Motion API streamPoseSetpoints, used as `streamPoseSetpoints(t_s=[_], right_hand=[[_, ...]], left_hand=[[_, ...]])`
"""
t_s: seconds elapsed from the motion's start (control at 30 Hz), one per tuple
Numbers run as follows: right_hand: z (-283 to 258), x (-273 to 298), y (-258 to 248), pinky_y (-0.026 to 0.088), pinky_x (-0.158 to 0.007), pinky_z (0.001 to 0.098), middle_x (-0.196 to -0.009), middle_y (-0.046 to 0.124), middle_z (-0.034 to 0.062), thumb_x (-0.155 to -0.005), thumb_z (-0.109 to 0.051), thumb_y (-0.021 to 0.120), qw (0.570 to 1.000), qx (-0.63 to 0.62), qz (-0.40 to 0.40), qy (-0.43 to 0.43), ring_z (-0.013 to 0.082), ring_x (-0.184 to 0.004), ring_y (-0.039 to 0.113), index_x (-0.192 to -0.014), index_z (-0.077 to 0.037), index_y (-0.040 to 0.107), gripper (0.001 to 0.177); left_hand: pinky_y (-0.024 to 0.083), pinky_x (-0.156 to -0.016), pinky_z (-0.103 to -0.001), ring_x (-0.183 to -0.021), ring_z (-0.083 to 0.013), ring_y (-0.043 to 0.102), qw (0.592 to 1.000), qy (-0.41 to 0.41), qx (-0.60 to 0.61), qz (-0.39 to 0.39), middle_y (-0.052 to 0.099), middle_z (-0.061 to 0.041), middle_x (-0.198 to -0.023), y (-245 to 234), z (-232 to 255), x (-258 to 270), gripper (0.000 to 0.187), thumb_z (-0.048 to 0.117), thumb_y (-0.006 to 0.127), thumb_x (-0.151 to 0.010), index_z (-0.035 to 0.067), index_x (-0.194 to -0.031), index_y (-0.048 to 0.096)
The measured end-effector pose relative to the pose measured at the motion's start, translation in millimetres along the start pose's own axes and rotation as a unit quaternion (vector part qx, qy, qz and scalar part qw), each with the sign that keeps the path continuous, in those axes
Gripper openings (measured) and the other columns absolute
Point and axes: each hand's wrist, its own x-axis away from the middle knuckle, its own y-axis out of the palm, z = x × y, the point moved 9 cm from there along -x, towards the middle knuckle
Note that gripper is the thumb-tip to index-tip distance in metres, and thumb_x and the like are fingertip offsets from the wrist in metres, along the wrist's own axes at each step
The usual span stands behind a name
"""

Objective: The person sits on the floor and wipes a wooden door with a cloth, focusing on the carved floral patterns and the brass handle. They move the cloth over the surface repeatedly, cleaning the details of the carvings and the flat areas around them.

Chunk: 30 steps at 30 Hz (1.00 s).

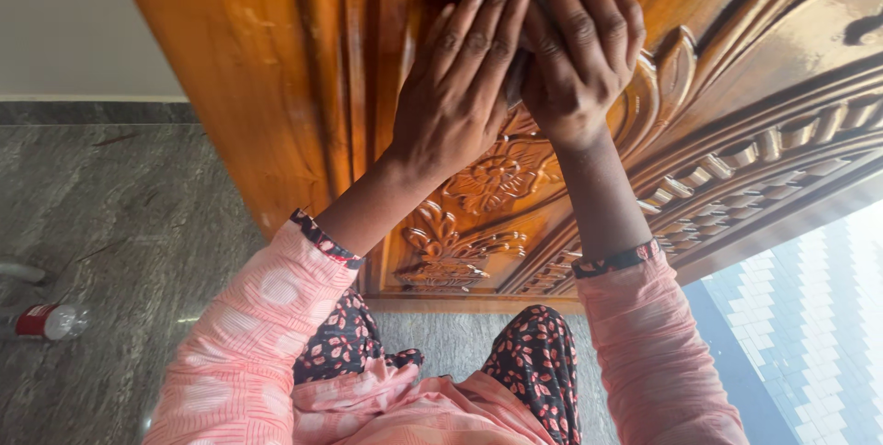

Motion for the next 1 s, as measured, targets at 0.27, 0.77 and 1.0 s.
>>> streamPoseSetpoints(t_s=[0.27,0.77,1.0], right_hand=[[61,67,-29,0.048,-0.11,0.0506,-0.124,0.073,0.0158,-0.103,-0.015,0.06,0.993,0.023,0.031,0.115,0.0336,-0.123,0.066,-0.119,0.0,0.078,0.027],[40,101,-31,0.038,-0.123,0.0525,-0.148,0.057,0.0211,-0.106,-0.015,0.065,0.976,0.056,-0.076,0.196,0.0376,-0.143,0.051,-0.145,0.001,0.058,0.042],[-26,51,10,0.035,-0.122,0.0521,-0.144,0.058,0.0205,-0.1,-0.015,0.057,0.984,-0.019,-0.071,0.16,0.0378,-0.139,0.052,-0.138,-0.002,0.064,0.041]], left_hand=[[0.022,-0.138,-0.044,-0.161,-0.025,0.02,0.995,0.056,-0.079,0.0,0.029,-0.008,-0.171,89,50,-22,0.057,-0.007,0.045,-0.112,0.012,-0.165,0.034],[0.044,-0.098,-0.035,-0.104,-0.0166,0.053,0.984,0.133,-0.088,0.08,0.059,-0.001,-0.13,87,52,-9,0.038,0.02,0.054,-0.118,0.008,-0.154,0.054],[0.046,-0.096,-0.04,-0.104,-0.0215,0.057,0.992,0.028,-0.054,0.111,0.063,-0.002,-0.122,-9,-8,21,0.039,0.012,0.065,-0.1,0.012,-0.139,0.065]])
